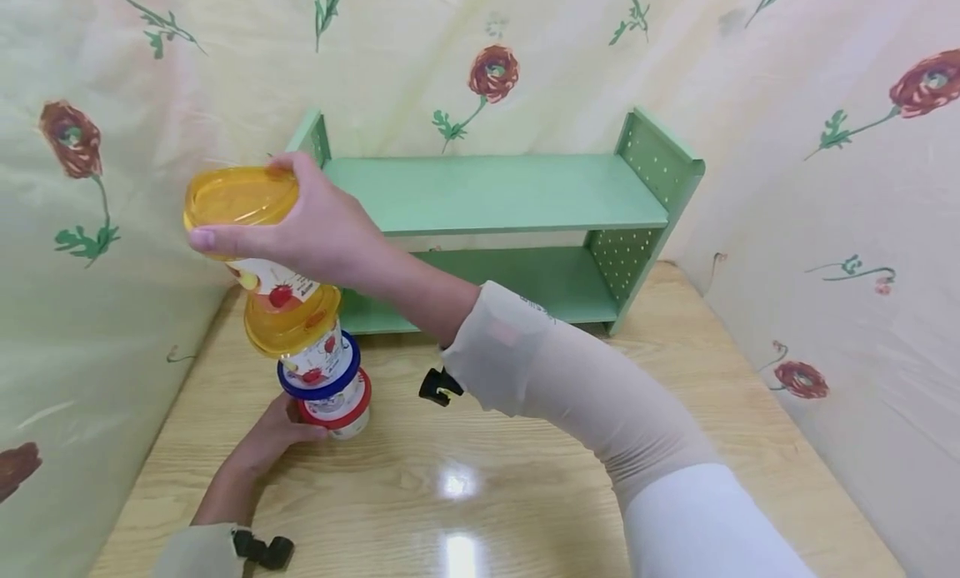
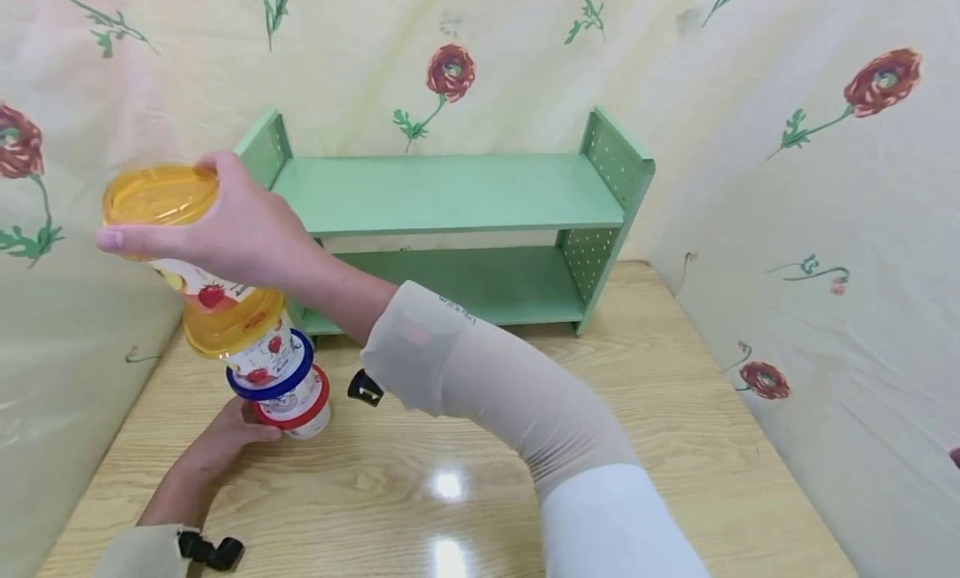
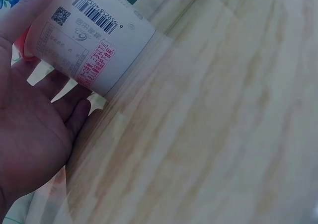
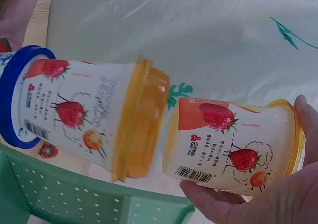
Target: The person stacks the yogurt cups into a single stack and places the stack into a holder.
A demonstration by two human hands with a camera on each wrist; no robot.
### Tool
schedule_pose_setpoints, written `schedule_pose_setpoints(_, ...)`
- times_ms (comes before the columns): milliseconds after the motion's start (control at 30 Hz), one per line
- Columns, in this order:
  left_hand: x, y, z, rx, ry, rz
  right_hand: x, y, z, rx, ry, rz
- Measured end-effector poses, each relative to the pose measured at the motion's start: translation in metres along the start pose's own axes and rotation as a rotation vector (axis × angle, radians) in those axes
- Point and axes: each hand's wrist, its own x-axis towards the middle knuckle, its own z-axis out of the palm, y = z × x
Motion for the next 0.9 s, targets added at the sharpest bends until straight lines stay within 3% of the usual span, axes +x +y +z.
schedule_pose_setpoints(300, -0.004, 0.001, 0.003, -0.007, 0.007, -0.032, 0.000, 0.015, 0.010, 0.028, -0.010, 0.020)
schedule_pose_setpoints(567, -0.002, 0.006, 0.000, 0.004, 0.020, -0.049, 0.000, 0.015, 0.010, 0.014, -0.005, 0.015)
schedule_pose_setpoints(900, 0.000, 0.002, 0.001, -0.010, 0.009, -0.022, 0.001, 0.015, 0.010, -0.015, 0.017, 0.009)
